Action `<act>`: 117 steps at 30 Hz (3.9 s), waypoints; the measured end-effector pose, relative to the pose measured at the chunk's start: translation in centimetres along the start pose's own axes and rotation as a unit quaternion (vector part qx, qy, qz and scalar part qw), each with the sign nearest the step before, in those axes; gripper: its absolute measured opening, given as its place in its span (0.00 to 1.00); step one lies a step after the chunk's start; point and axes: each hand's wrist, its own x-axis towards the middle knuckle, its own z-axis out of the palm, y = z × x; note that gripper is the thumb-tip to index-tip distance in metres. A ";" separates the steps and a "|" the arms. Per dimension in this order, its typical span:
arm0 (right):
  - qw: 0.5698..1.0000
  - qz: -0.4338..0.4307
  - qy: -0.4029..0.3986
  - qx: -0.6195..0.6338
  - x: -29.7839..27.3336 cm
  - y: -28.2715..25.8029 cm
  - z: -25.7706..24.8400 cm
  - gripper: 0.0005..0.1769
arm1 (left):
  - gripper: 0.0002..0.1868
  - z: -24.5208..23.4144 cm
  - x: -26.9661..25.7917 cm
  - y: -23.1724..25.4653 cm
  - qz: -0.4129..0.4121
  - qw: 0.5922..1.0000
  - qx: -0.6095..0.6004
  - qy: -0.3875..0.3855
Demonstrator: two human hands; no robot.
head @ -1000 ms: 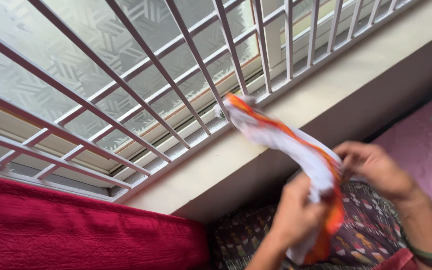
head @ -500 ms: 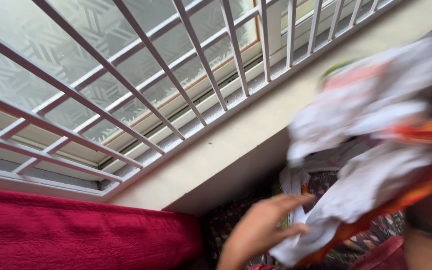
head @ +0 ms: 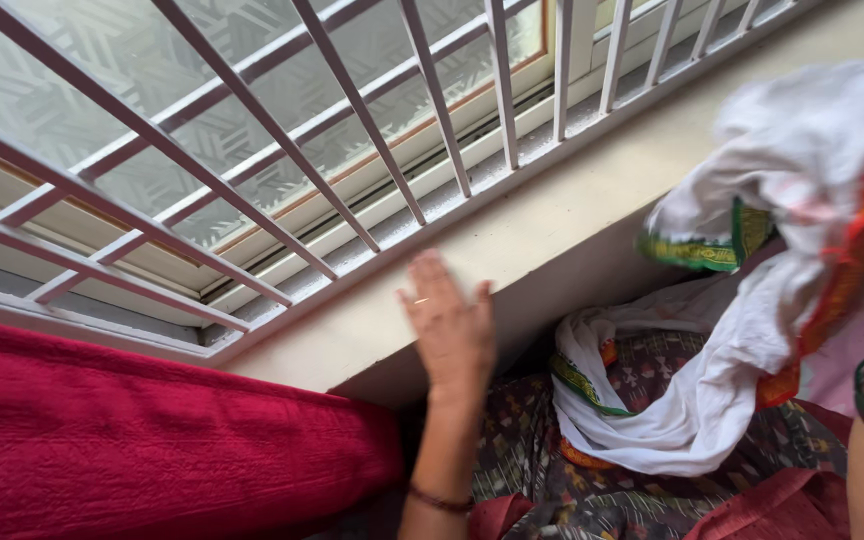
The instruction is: The person wipes the metal window grille and the window sill using a white cloth with orange and green borders. They systematically clean the vertical bars and horizontal sections of the grille, then wipe the sill surface.
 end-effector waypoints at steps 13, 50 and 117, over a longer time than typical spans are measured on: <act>0.957 -0.286 0.033 0.019 -5.0 -12.2 14.8 0.20 | 0.17 -5.6 -1.8 -7.6 0.014 0.816 -0.426 0.390; 0.989 -0.140 -0.031 0.035 6.5 -5.7 22.4 0.21 | 0.30 -4.3 3.9 2.2 0.005 0.937 -0.350 -0.020; 0.954 -0.261 -0.068 -0.130 4.2 -12.7 21.2 0.19 | 0.13 -3.1 1.8 -3.0 -0.125 0.855 -0.501 0.035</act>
